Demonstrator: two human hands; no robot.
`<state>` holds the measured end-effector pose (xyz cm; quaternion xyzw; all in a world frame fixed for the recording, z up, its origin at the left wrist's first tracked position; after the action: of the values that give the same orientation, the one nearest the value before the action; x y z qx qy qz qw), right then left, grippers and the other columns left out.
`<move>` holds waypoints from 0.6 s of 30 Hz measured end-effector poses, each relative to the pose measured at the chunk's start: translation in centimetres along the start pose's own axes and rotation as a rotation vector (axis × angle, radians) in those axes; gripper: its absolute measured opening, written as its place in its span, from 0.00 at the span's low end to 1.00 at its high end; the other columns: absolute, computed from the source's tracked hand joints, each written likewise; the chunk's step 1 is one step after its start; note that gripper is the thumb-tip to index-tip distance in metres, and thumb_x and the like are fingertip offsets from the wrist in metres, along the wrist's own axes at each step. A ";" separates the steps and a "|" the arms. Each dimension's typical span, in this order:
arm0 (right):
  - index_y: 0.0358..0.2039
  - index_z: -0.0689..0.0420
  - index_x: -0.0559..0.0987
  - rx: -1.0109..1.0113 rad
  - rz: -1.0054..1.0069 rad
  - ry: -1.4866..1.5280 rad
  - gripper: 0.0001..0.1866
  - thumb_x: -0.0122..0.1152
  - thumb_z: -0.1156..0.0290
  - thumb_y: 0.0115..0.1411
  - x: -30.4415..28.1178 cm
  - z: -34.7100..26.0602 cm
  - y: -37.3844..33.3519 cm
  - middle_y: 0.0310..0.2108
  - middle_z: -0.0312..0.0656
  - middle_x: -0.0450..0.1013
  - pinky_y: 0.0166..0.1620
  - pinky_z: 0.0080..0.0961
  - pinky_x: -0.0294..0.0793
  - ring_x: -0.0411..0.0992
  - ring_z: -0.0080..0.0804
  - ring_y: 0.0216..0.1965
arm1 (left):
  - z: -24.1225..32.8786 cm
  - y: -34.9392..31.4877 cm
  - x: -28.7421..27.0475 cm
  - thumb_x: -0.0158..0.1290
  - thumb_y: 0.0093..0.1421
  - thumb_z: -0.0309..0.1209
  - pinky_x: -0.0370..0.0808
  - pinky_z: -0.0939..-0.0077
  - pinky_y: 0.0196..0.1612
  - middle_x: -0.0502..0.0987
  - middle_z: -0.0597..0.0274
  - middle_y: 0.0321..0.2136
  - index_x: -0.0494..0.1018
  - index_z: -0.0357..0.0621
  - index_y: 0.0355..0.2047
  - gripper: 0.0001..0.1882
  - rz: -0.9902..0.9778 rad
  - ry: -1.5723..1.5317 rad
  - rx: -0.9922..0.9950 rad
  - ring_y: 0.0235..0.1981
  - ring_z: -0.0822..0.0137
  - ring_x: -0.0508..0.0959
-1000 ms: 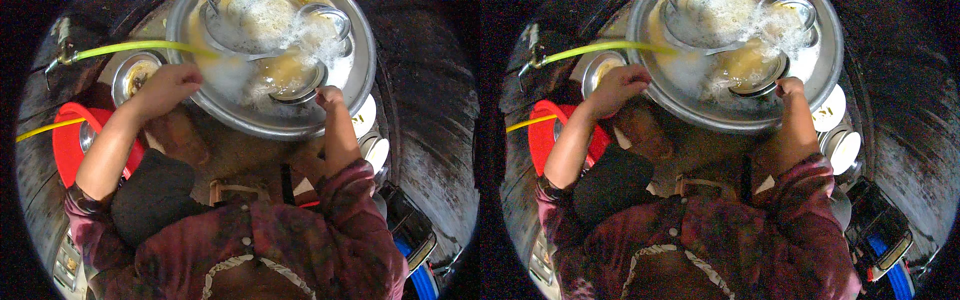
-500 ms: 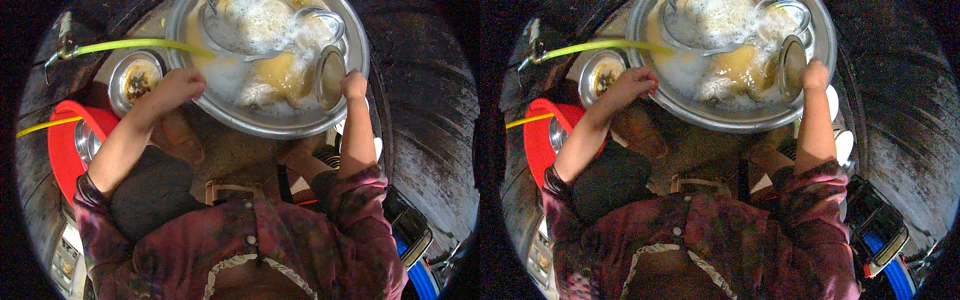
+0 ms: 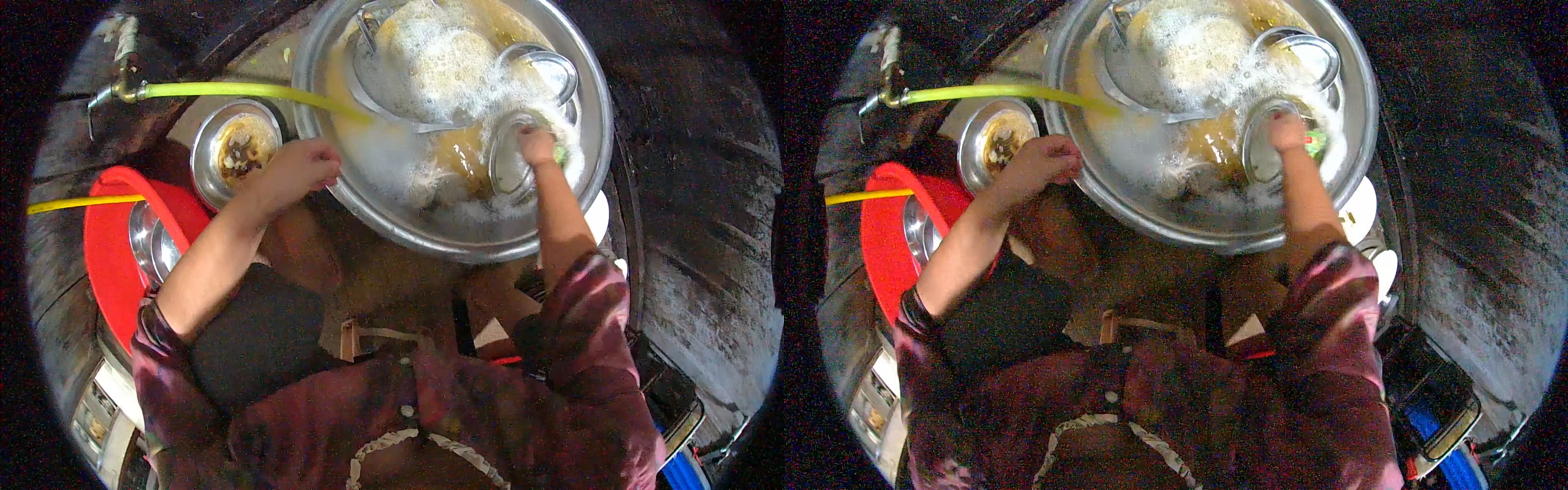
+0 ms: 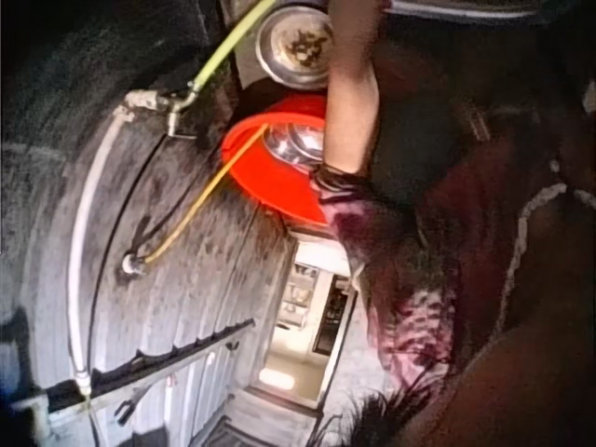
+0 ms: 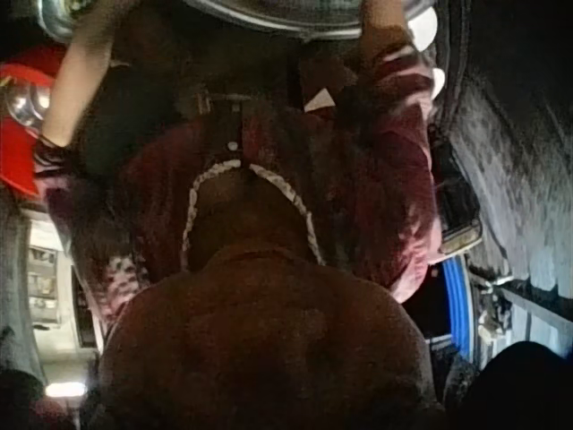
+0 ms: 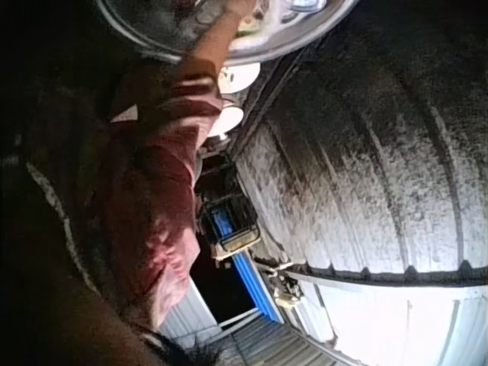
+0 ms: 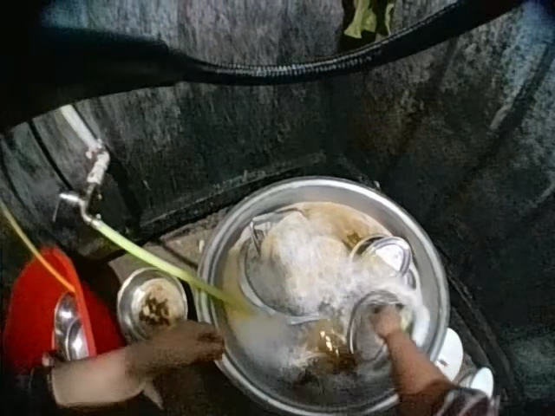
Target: The person washes various kitchen utensils and cookware in a large metal basin using a sponge and running water from a hose. They scrub and rinse items including a small pot, a black plate, a metal bowl, a rectangular tray, and a small round plate, placing the cleaned items into a red plastic basin.
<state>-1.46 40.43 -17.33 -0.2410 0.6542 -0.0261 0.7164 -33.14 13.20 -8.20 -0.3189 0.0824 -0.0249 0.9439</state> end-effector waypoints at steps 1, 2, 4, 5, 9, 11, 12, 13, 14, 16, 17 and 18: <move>0.31 0.62 0.74 0.058 -0.145 0.382 0.13 0.55 0.67 0.46 4.6 -0.3 0.2 0.30 0.48 0.72 0.33 0.30 0.71 0.71 0.39 0.29 | -0.4 0.5 0.3 0.47 0.51 0.30 0.67 0.84 0.25 0.72 0.66 0.21 0.70 0.39 0.28 0.08 -0.033 -0.130 -0.017 0.22 0.77 0.70; 0.30 0.63 0.74 0.094 -0.298 0.770 0.12 0.55 0.68 0.46 8.5 -2.4 0.5 0.27 0.45 0.72 0.32 0.28 0.71 0.70 0.35 0.27 | -0.3 0.4 0.0 0.47 0.51 0.30 0.67 0.84 0.25 0.72 0.66 0.21 0.69 0.39 0.28 0.07 -0.017 -0.117 -0.040 0.22 0.77 0.70; 0.30 0.64 0.75 0.149 -0.363 0.970 0.13 0.54 0.68 0.47 9.5 -7.9 -0.8 0.23 0.42 0.70 0.30 0.26 0.69 0.68 0.31 0.25 | -0.3 -1.0 -0.8 0.47 0.51 0.29 0.66 0.85 0.25 0.72 0.66 0.21 0.69 0.39 0.28 0.07 0.040 -0.096 -0.106 0.22 0.77 0.70; 0.29 0.64 0.74 -0.066 -0.259 0.804 0.12 0.54 0.68 0.47 8.9 -9.8 -0.3 0.24 0.43 0.70 0.29 0.26 0.68 0.67 0.31 0.24 | -0.1 -1.2 -1.0 0.47 0.51 0.29 0.66 0.85 0.25 0.72 0.66 0.21 0.69 0.38 0.28 0.07 0.063 -0.140 -0.121 0.22 0.77 0.70; 0.30 0.67 0.72 0.102 -0.191 0.892 0.13 0.56 0.70 0.47 7.3 -10.8 -1.5 0.23 0.45 0.69 0.30 0.31 0.66 0.67 0.33 0.25 | -0.6 -1.0 -1.2 0.48 0.51 0.29 0.67 0.85 0.26 0.72 0.65 0.22 0.69 0.38 0.29 0.08 0.066 -0.203 -0.149 0.23 0.76 0.71; 0.26 0.63 0.72 0.529 -0.342 1.601 0.08 0.56 0.71 0.49 10.2 -9.8 -2.9 0.20 0.43 0.67 0.23 0.31 0.64 0.64 0.33 0.20 | -1.1 -1.1 -1.2 0.48 0.52 0.30 0.68 0.85 0.27 0.72 0.65 0.22 0.69 0.39 0.30 0.08 0.081 -0.251 -0.186 0.24 0.76 0.72; 0.23 0.62 0.70 0.583 -0.337 1.847 0.07 0.54 0.72 0.50 10.3 -9.8 -2.7 0.18 0.42 0.65 0.18 0.29 0.60 0.60 0.30 0.16 | -1.1 -1.2 -1.0 0.48 0.52 0.30 0.68 0.84 0.28 0.73 0.65 0.23 0.69 0.39 0.30 0.08 0.071 -0.262 -0.186 0.24 0.75 0.72; 0.23 0.62 0.69 0.607 -0.344 1.925 0.06 0.54 0.73 0.51 10.3 -9.6 -2.7 0.18 0.42 0.65 0.17 0.28 0.60 0.60 0.30 0.15 | -1.2 -1.2 -0.8 0.48 0.52 0.31 0.69 0.84 0.29 0.73 0.65 0.23 0.69 0.40 0.30 0.08 0.062 -0.274 -0.187 0.25 0.75 0.72; 0.23 0.63 0.69 0.631 -0.349 2.003 0.06 0.53 0.74 0.51 10.4 -9.3 -2.6 0.18 0.42 0.64 0.17 0.27 0.60 0.59 0.30 0.14 | -1.3 -1.2 -0.7 0.48 0.52 0.31 0.69 0.83 0.29 0.73 0.65 0.23 0.69 0.40 0.30 0.08 0.052 -0.284 -0.187 0.25 0.75 0.72; 0.28 0.63 0.68 0.577 -0.416 1.980 0.06 0.51 0.72 0.53 10.5 -9.8 -2.2 0.21 0.43 0.64 0.20 0.30 0.64 0.61 0.32 0.16 | -1.5 -0.8 -0.5 0.46 0.54 0.31 0.70 0.83 0.30 0.74 0.63 0.26 0.68 0.41 0.32 0.07 -0.003 -0.251 -0.174 0.28 0.74 0.74; 0.30 0.62 0.68 0.551 -0.446 1.969 0.07 0.49 0.72 0.54 10.6 -10.1 -2.2 0.23 0.43 0.65 0.22 0.32 0.66 0.62 0.33 0.17 | -1.4 -0.6 -0.3 0.46 0.56 0.30 0.70 0.83 0.31 0.74 0.63 0.28 0.68 0.41 0.32 0.07 -0.032 -0.233 -0.166 0.29 0.73 0.75; 0.29 0.62 0.68 0.584 -0.425 1.903 0.06 0.50 0.73 0.53 10.6 -10.5 -2.8 0.22 0.43 0.65 0.20 0.30 0.65 0.62 0.32 0.16 | -1.5 -0.7 -0.5 0.46 0.56 0.31 0.71 0.82 0.31 0.74 0.63 0.28 0.68 0.42 0.32 0.07 -0.013 -0.228 -0.175 0.29 0.73 0.75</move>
<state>-9.15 31.02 -26.33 -0.0473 0.8643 -0.4926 -0.0899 -33.90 11.81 -8.93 -0.4011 -0.0257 0.0130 0.9156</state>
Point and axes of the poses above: each hand's wrist, its own y-axis towards the middle knuckle, its own x-axis out of the palm, z = x × y, the point moved 10 cm from there along y, towards the middle knuckle
